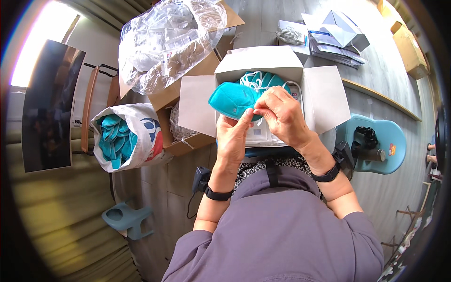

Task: Sorting and packing green N95-style masks into boxes and bags.

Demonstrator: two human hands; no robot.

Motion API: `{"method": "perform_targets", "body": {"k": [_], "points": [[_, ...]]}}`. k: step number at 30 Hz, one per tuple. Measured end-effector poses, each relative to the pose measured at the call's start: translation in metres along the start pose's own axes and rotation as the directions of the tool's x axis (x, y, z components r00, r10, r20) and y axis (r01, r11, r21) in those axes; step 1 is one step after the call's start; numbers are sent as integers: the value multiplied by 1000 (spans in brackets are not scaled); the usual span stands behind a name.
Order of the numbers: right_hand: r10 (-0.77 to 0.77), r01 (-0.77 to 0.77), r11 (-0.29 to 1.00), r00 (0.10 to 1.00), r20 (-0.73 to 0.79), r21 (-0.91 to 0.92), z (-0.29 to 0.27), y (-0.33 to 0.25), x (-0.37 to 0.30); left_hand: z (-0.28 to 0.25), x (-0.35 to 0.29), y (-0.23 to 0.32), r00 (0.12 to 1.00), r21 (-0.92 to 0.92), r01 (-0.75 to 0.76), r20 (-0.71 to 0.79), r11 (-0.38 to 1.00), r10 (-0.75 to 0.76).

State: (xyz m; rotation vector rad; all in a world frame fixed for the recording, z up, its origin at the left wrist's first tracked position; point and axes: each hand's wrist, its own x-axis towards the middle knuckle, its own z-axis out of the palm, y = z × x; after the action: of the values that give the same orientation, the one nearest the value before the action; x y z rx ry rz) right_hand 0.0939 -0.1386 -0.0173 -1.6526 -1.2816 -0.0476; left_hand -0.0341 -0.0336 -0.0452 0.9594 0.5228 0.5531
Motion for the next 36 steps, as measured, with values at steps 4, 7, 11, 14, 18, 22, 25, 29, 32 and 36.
{"method": "perform_targets", "body": {"k": [4,7,11,14,18,22,25,29,32,36], "points": [[39,-37,998,998,-53,46,-4,5,1,3,-10,15,991,-101,127,52,987,-123],[83,-86,996,984,-155,-12,-17,20,11,6,-24,27,995,-58,82,68,995,-78],[261,-255,965,917,-302,57,-64,32,30,-7,-39,51,987,-150,50,157,987,-26],[138,-139,990,986,97,1,-64,25,28,-8,-30,56,977,-253,181,154,950,-145],[43,-71,938,995,87,339,-29,-3,26,-12,-17,40,890,-415,423,357,805,-283],[197,-252,853,967,164,458,-29,16,20,-18,-19,37,945,-145,320,113,936,-306],[221,-260,887,965,144,383,-34,18,24,-5,-22,50,989,377,-90,-76,922,128],[215,-298,850,949,230,434,-28,17,27,0,-7,51,953,647,-299,171,702,248],[229,-217,936,973,-11,277,-17,12,27,8,-8,57,990,587,-142,74,797,122],[80,-76,994,995,-58,74,-19,2,22,12,-4,49,989,503,-132,8,854,148]]}}
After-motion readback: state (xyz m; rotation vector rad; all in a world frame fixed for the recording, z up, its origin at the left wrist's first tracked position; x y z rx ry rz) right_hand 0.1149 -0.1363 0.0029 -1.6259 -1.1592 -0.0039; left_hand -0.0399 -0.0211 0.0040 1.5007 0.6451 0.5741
